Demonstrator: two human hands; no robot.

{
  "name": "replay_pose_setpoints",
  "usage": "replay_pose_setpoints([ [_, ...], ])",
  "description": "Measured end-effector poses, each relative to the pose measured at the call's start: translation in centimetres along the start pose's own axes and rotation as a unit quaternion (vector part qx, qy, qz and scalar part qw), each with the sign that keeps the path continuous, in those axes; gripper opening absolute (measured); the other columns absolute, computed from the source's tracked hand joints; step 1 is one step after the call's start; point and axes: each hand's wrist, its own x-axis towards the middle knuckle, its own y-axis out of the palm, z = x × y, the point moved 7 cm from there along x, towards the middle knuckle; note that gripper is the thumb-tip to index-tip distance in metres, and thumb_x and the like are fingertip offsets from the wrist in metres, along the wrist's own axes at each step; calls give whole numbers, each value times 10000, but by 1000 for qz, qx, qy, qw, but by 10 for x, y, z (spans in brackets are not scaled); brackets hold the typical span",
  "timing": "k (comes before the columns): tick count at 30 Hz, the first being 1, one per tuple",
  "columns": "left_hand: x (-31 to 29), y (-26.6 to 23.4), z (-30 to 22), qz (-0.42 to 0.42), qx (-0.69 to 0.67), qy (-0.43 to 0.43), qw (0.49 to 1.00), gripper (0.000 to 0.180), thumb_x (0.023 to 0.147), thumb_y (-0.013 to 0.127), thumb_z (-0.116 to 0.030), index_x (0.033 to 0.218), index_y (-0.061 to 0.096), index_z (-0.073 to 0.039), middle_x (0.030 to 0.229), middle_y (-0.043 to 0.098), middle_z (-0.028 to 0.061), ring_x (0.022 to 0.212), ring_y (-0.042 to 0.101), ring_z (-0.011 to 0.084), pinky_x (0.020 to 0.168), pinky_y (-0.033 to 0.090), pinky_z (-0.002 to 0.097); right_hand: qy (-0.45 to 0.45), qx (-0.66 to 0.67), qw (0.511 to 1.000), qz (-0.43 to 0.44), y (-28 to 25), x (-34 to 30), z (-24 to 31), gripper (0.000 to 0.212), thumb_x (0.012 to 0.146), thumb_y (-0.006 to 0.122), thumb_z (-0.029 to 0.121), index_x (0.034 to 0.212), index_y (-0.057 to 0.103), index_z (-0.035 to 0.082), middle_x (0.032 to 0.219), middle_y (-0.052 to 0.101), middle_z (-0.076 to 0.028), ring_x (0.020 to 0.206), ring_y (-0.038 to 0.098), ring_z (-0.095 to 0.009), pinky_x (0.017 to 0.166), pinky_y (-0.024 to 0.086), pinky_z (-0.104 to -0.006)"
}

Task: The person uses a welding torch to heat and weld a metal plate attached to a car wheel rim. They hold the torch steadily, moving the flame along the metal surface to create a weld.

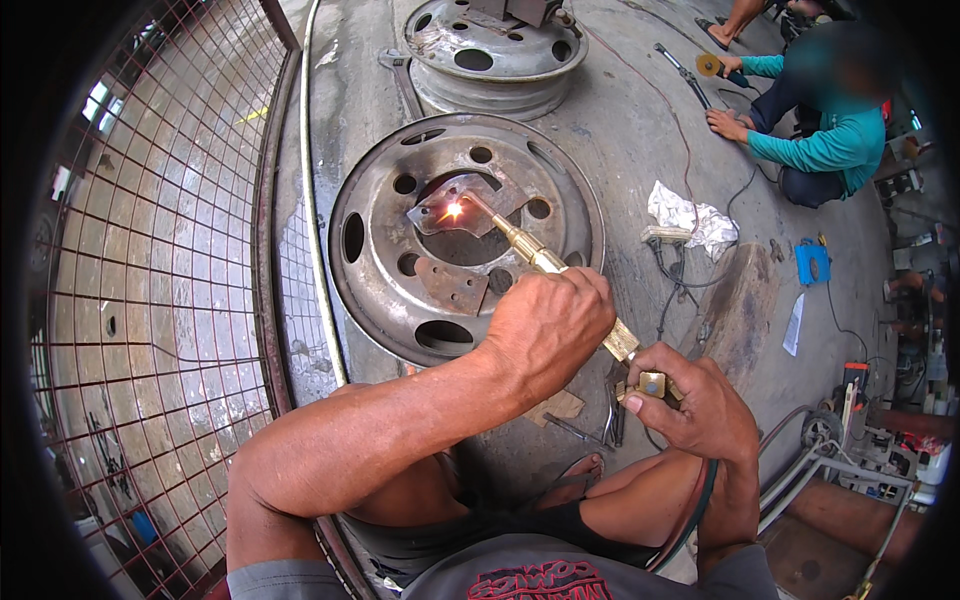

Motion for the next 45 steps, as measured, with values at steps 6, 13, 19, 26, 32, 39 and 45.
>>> replay_pose_setpoints([
  [6,-1,0,2,-14,-15,3,1000,168,782,695,-65,887,635,52,709,667,127,623,719,210,496,556,318,-5,-8,1000,-1,0,1,3,248,933,740,248,1046,614,67,699,633,-79,610,640,-203,601,489,-354],
  [13,-1,-1,0,-8,7,-2,1000,146,797,689,-95,876,689,27,722,651,69,674,708,160,521,549,290,-8,-9,1000,-1,0,1,2,248,933,741,247,1060,619,72,699,634,-79,606,640,-203,601,491,-355],
  [19,-1,-3,1,-7,5,-8,1000,140,794,690,-94,870,690,24,724,654,71,678,713,165,517,550,296,-1,-10,1000,3,0,2,3,251,931,743,241,1066,620,70,711,641,-84,615,645,-207,609,495,-359],
  [26,-1,-2,1,-12,-5,-3,1000,151,792,689,-80,880,664,40,716,666,103,651,724,195,504,556,310,3,-13,1000,6,-1,1,3,268,922,748,243,1081,621,68,738,657,-92,640,665,-222,630,504,-361],
  [32,0,1,3,-22,-37,8,999,176,784,686,-51,885,613,74,695,677,158,600,730,237,473,558,333,17,-20,1000,11,-1,1,3,295,912,769,235,1100,612,72,762,669,-90,657,683,-228,636,511,-363],
  [39,-1,0,4,-20,-29,2,999,184,786,684,-51,892,612,81,692,678,159,596,730,240,472,556,335,12,-20,1000,6,-1,0,2,428,903,795,271,1197,542,93,801,670,-94,701,702,-244,660,520,-369],
  [45,-1,-3,5,-29,-33,3,999,188,782,683,-52,890,608,82,686,676,157,590,729,244,473,555,334,-10,-18,1000,5,-3,-3,-5,597,888,816,411,1250,479,77,893,669,-110,781,701,-245,706,525,-388],
])
